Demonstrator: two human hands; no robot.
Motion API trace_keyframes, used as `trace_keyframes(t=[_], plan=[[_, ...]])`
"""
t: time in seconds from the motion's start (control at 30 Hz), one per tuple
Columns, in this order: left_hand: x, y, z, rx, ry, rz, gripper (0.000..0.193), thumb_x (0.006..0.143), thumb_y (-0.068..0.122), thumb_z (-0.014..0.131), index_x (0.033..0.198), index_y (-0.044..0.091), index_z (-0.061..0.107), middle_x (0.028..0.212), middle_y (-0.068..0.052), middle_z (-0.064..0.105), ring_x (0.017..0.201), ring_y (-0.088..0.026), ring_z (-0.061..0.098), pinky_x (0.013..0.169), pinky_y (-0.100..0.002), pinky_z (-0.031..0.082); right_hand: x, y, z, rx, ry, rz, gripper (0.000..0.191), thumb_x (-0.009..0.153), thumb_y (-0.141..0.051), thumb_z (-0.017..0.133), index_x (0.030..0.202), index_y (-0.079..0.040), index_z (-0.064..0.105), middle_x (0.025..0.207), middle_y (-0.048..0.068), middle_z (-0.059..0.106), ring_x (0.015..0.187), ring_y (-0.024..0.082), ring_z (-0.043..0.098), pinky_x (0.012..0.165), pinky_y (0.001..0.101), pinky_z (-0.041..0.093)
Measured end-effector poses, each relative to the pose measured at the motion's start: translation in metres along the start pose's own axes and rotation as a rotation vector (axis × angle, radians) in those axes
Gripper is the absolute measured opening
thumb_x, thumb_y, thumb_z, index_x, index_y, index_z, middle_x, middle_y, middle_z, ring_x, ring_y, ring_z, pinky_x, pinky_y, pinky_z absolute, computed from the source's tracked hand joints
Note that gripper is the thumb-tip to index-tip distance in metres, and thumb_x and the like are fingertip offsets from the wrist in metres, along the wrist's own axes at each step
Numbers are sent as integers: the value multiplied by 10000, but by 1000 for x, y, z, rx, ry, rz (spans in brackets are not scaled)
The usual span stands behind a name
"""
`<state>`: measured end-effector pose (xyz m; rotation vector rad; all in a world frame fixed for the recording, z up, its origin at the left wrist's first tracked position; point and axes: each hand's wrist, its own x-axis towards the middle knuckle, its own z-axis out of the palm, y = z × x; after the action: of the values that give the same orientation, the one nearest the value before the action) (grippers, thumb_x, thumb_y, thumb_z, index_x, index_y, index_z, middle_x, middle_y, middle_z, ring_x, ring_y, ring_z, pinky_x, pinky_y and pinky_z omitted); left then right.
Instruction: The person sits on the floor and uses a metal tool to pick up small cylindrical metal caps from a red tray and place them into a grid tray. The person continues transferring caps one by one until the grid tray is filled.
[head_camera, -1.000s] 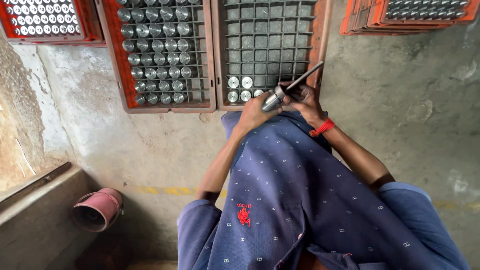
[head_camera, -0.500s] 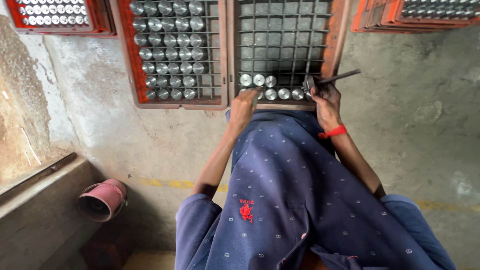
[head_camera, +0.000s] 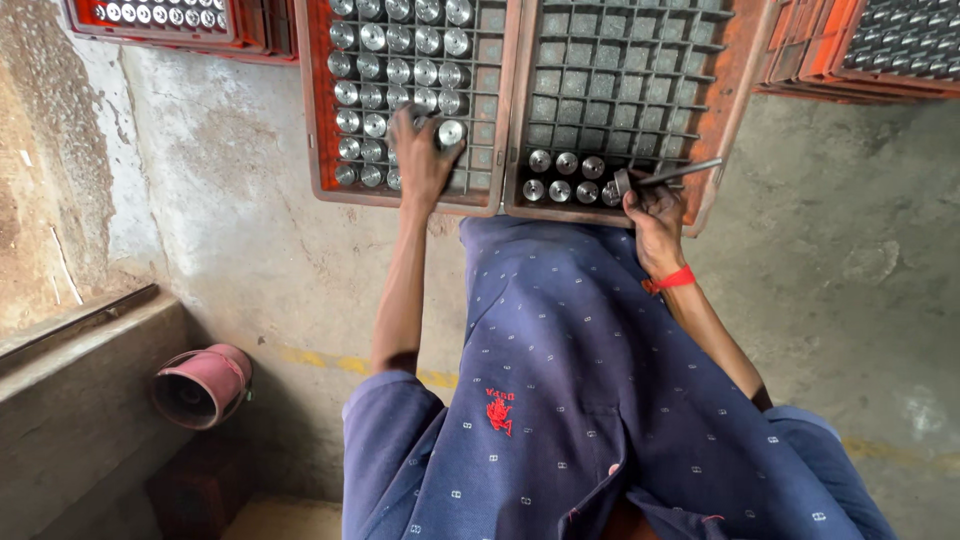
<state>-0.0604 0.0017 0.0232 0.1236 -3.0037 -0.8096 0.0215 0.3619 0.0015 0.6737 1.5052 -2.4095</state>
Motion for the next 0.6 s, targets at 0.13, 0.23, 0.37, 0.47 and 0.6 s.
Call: trace_keyframes(t=[0.13,0.23,0.37,0.47,0.6], plan=[[-23,-9,-31,-720,139,-81,503,736,262,940,1153,81,726,1190,-130,642,1262,-319,570,1102,-457,461,-9,6,-8,10,-36,16,424,909,159,653,1318,50,615,1159,45,661,993,98,599,915,230,499],[-37,6,-15,-1712,-38,-287,616,732,228,884,1295,141,652,1163,-121,677,1100,-257,663,995,-369,543,-8,10,-7,-13,-52,61,426,901,145,647,1311,33,613,1127,31,667,987,91,611,937,223,510],[-54,59,57,-1606,-96,-533,263,929,138,831,1076,13,652,906,-119,671,845,-257,653,728,-393,520,-6,8,4,-96,-146,30,437,892,115,670,1316,21,627,1125,21,675,978,85,628,913,217,528],[-83,92,90,-933,-146,-282,223,870,168,812,987,12,702,834,-128,732,801,-278,723,702,-423,547,-7,-2,12,-223,-182,0,422,935,68,703,1349,23,634,1199,34,693,979,75,613,883,216,523],[-110,129,105,-560,-171,-153,465,743,212,812,1150,54,654,927,-162,746,857,-356,728,707,-446,564,-18,-20,9,-285,-297,-76,427,978,-22,727,1386,19,608,1327,77,665,1154,127,621,1001,276,544]])
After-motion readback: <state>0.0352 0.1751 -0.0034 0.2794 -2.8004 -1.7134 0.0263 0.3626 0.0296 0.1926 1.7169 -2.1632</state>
